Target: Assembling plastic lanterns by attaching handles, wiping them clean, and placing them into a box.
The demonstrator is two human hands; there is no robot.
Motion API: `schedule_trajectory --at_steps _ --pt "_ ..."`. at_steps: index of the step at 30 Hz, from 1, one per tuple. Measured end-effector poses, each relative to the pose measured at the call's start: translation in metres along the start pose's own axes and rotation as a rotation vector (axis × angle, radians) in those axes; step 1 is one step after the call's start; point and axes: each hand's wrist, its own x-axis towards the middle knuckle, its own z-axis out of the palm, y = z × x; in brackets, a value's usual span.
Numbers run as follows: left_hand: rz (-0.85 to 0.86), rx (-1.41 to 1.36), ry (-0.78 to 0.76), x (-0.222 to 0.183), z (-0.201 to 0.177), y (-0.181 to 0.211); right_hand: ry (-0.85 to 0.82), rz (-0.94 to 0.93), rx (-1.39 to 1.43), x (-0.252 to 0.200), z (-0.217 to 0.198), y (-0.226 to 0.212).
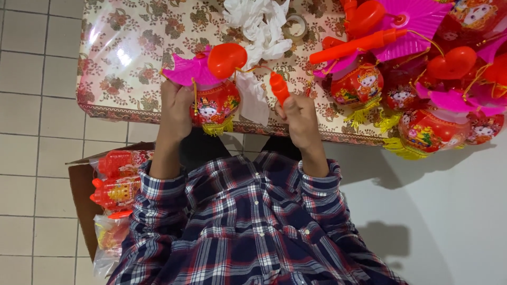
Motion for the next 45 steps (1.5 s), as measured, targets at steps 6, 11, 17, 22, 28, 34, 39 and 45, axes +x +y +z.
schedule_trajectory --at_steps 6,11,17,22,28,34,39,45 --pt "0.030 0.012 -0.028 0.003 0.003 0.015 -0.018 -0.020 0.013 -0.005 0.005 -0.006" --pt "0.040 0.008 -0.022 0.007 0.009 0.039 -0.026 -0.038 0.009 -0.005 0.008 -0.010" --pt "0.043 0.003 -0.052 0.011 0.015 0.073 -0.023 -0.074 -0.020 -0.008 0.009 -0.017" --pt "0.061 -0.029 -0.018 0.009 0.018 0.077 -0.030 -0.088 -0.040 -0.007 0.011 -0.023" --pt "0.063 -0.010 -0.024 0.003 0.001 0.017 -0.042 -0.087 -0.043 -0.007 0.013 -0.023" --pt "0.060 -0.003 -0.025 0.002 0.002 0.022 -0.040 -0.105 -0.074 -0.006 0.010 -0.016" --pt "0.054 0.012 -0.013 0.002 0.003 0.022 -0.014 -0.003 0.019 -0.008 0.012 -0.023" --pt "0.056 0.002 -0.012 0.003 0.003 0.023 -0.012 -0.033 -0.026 -0.005 0.009 -0.020"
